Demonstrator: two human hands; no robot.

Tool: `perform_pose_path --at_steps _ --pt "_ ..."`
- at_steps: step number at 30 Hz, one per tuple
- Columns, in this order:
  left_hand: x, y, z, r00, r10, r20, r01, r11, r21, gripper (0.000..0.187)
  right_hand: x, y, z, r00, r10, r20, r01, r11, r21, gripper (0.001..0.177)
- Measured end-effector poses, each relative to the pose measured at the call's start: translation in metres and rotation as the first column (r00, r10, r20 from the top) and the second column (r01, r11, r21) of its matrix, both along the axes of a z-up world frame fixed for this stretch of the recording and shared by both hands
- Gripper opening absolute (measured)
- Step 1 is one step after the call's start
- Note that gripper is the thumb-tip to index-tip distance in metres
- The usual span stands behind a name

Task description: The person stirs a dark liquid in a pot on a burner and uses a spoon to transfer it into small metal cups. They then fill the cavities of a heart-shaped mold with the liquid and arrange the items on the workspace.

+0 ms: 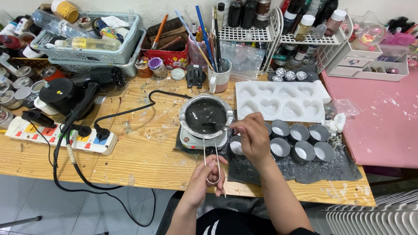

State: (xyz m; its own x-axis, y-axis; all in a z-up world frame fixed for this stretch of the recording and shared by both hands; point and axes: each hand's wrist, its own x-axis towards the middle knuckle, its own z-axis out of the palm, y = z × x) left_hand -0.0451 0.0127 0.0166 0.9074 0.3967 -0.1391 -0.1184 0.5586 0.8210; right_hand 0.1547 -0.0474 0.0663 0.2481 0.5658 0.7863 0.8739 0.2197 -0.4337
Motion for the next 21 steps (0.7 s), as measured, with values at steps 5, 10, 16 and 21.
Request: perform_pose_path --at_steps 5,10,16,21 --pt "0.001 0.000 -0.005 0.999 -0.026 0.023 0.026 0.999 0.025 0.038 -0.005 0.005 0.009 0.993 -0.116 0.028 0.115 0.993 0.023 0.011" --pt "0.000 -0.002 -0.008 1.000 -0.023 0.020 0.022 0.999 0.045 0.038 -0.011 0.013 0.003 0.999 -0.038 0.023 0.038 0.999 0.015 0.014" --pt "-0.001 -0.004 -0.011 1.000 -0.013 0.012 0.012 0.998 0.059 0.038 0.003 0.019 -0.029 0.728 -0.017 -0.685 -0.008 0.999 -0.033 0.026" --pt "-0.001 -0.005 -0.010 1.000 -0.016 0.014 0.015 0.998 0.068 0.038 0.012 0.013 -0.025 0.654 0.029 -0.756 -0.009 0.999 0.031 0.029"
